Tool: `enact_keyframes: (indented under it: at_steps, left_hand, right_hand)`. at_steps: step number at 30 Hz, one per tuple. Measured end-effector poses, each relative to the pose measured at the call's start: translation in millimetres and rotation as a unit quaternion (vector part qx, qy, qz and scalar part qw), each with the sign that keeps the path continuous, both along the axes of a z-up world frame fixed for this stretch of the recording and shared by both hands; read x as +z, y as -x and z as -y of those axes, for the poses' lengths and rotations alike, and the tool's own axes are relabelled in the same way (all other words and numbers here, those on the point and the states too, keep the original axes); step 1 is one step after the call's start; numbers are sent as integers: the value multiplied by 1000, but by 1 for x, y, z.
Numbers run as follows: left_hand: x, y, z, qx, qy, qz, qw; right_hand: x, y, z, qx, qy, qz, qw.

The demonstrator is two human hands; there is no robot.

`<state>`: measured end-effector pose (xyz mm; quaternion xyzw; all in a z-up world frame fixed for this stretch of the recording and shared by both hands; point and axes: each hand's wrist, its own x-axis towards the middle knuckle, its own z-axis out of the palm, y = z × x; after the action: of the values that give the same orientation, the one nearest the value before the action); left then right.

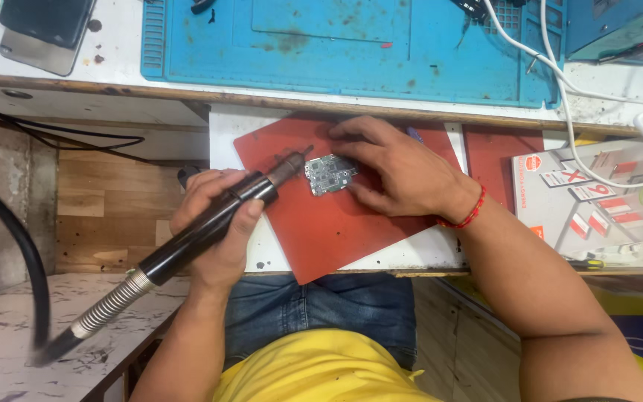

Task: The person uses a hot air rework station to heat a small circuit board placed on a red mat. They hold the board steady with one hand while directing the hot air nozzle with the other, repeatedly moving the tool over the components.

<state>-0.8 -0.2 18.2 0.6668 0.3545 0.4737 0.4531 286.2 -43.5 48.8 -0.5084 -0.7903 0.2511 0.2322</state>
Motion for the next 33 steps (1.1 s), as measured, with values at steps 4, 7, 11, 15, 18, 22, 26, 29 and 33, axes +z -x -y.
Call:
enact_keyframes:
  at_steps: [4,7,11,15,18,22,26,29,33]
  left_hand:
    - [-5,-2,-1,-94,-58,0,994]
    - [-6,1,0,-40,-17,-10,999]
    - [-7,1,1,-103,-72,-3,992]
    - [-5,3,1,2,-34,-27,999]
    - [-5,-3,-1,-120,-99,-9,988]
    - [-7,-2,5,-55,-13,21,998]
    - [-5,-1,-3,-129,-37,21,991]
    - [-5,4,1,-67,9,-8,998]
    - [-5,-5,-3,-107,-79,-9,991]
  right_hand:
    - [3,1,0,-9,15,-11,1000]
    - [4,2,-3,-16,13,-11,1000]
    - [3,2,-1,-30,16,-14,999]
    - [0,2,1,-26,-6,-1,1000]
    - [0,2,-2,-19,-25,-9,999]
    - [-2,2,1,-12,-21,-5,1000]
    - [0,-1,0,-17,-8,-10,1000]
    - [1,2,0,-19,-4,4,1000]
    - [5,5,-1,-9,-29,16,999]
